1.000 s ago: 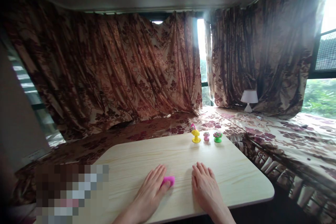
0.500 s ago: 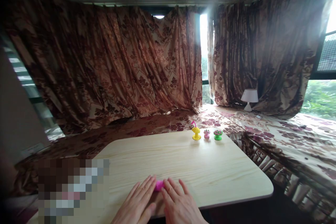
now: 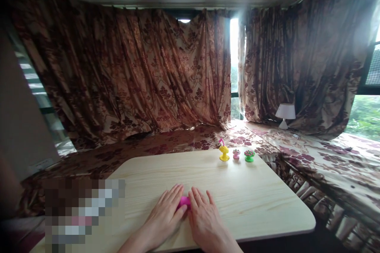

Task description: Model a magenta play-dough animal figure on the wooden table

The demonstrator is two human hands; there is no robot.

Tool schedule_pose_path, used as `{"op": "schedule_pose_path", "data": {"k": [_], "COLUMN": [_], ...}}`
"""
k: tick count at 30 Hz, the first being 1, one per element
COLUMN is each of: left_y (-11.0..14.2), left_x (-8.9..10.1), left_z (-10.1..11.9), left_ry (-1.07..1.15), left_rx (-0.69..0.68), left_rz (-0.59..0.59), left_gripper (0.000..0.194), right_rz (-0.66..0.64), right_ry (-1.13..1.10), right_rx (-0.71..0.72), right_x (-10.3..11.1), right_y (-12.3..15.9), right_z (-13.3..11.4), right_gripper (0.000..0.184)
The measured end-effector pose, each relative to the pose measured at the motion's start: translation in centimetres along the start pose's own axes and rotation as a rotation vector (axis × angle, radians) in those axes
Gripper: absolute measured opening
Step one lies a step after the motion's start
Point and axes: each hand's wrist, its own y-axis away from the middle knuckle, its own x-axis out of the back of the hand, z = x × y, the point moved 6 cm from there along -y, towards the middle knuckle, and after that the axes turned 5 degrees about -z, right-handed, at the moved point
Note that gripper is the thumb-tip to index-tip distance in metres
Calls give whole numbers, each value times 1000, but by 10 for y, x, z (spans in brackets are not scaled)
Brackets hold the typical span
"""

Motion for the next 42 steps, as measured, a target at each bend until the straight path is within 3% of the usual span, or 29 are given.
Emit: {"op": "schedule_pose_path", "data": {"k": [5,8,11,17,20,24,28,31,34,37,40,42], "left_y": [56,66,47,-23,-29,10,59,71,53,16,-20,-30], "left_x": [-8,-8,0,0,-2,0,-8,-14,-8,-1,0,-1], "left_z": [12,16,11,-11,-13,-2,13,15,11,-1,-13,-18], "left_ry": [-78,-97,-63,-16,-7,-7,-126,-166,-96,-2,20,25], "left_rx": [-137,-184,-130,-6,-9,-65,-225,-263,-194,-60,-8,-5], "left_rz": [-11,-35,-9,28,27,27,46,42,19,-1,-6,-5], "left_gripper": [58,58,55,55,53,50,59,66,57,53,53,53], "right_rz": [-86,-126,-62,23,14,-20,-123,-160,-71,4,6,1], "right_ry": [-20,-22,-11,15,13,-4,-27,-28,-18,-1,7,7], "right_rx": [141,157,101,-71,-67,10,136,166,102,-18,-77,-81], "right_x": [-6,-5,3,4,1,4,0,-4,1,4,1,0], "right_y": [43,49,33,-24,-29,4,43,53,38,5,-25,-33], "right_z": [-17,-21,-17,9,13,2,-13,-16,-13,0,13,17], "right_gripper": [55,56,52,50,49,49,54,57,54,48,48,48]}}
